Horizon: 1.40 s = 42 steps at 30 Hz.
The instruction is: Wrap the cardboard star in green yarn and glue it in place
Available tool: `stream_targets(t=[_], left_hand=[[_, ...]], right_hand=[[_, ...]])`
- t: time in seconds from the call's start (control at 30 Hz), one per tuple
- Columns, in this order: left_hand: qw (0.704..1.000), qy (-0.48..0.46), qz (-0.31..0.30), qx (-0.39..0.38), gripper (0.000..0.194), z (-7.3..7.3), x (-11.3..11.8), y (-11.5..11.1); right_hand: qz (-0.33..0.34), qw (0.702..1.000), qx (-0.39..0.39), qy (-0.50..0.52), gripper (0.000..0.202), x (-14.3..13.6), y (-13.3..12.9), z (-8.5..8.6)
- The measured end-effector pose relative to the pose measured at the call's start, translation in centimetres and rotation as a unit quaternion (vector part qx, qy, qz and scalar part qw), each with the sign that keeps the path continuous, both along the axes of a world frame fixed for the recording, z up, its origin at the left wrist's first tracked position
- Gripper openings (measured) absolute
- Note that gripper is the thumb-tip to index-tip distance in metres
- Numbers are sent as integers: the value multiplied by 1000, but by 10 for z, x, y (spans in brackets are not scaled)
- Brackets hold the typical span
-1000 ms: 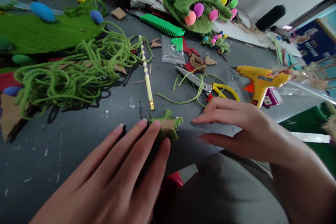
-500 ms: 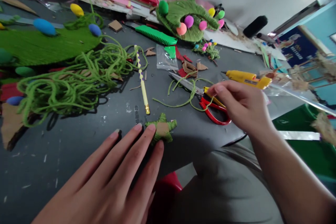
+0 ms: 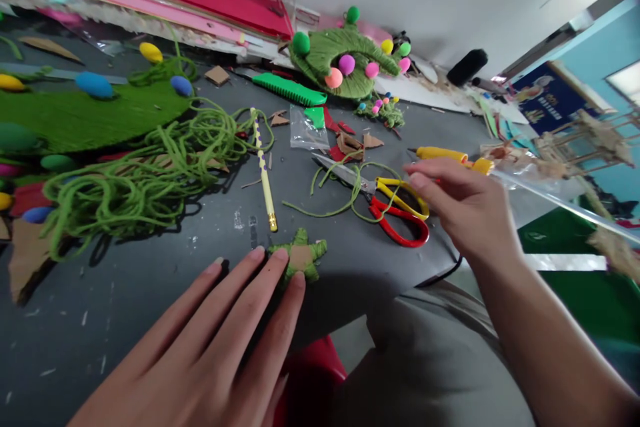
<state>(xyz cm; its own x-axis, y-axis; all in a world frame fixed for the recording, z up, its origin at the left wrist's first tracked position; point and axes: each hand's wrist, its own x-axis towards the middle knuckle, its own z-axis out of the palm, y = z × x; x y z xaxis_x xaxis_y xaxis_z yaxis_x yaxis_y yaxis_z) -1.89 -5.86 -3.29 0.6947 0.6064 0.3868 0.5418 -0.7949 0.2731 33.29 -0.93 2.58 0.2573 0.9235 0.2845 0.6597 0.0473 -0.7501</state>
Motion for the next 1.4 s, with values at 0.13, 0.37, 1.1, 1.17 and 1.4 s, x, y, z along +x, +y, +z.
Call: stream_targets(t=[0.13, 0.37, 1.1, 1.17, 1.4], left_hand=[[1000, -4, 6, 1, 77, -1, -1, -1], [1000, 22, -2, 18, 80, -1, -2, -2], [997, -61, -4, 46, 47, 2, 13, 0], [997, -64, -5, 48, 46, 3, 13, 0], [996, -82, 5, 41, 43, 9, 13, 2]], right_hand=[[20, 998, -54, -10, 27, 8, -6, -2], [31, 997, -67, -38, 16, 12, -19, 4], [-1, 988, -74, 135, 31, 1, -25, 2], [-3, 987, -89, 131, 31, 0, -29, 3], [-101, 990, -85, -43, 31, 12, -48, 9]])
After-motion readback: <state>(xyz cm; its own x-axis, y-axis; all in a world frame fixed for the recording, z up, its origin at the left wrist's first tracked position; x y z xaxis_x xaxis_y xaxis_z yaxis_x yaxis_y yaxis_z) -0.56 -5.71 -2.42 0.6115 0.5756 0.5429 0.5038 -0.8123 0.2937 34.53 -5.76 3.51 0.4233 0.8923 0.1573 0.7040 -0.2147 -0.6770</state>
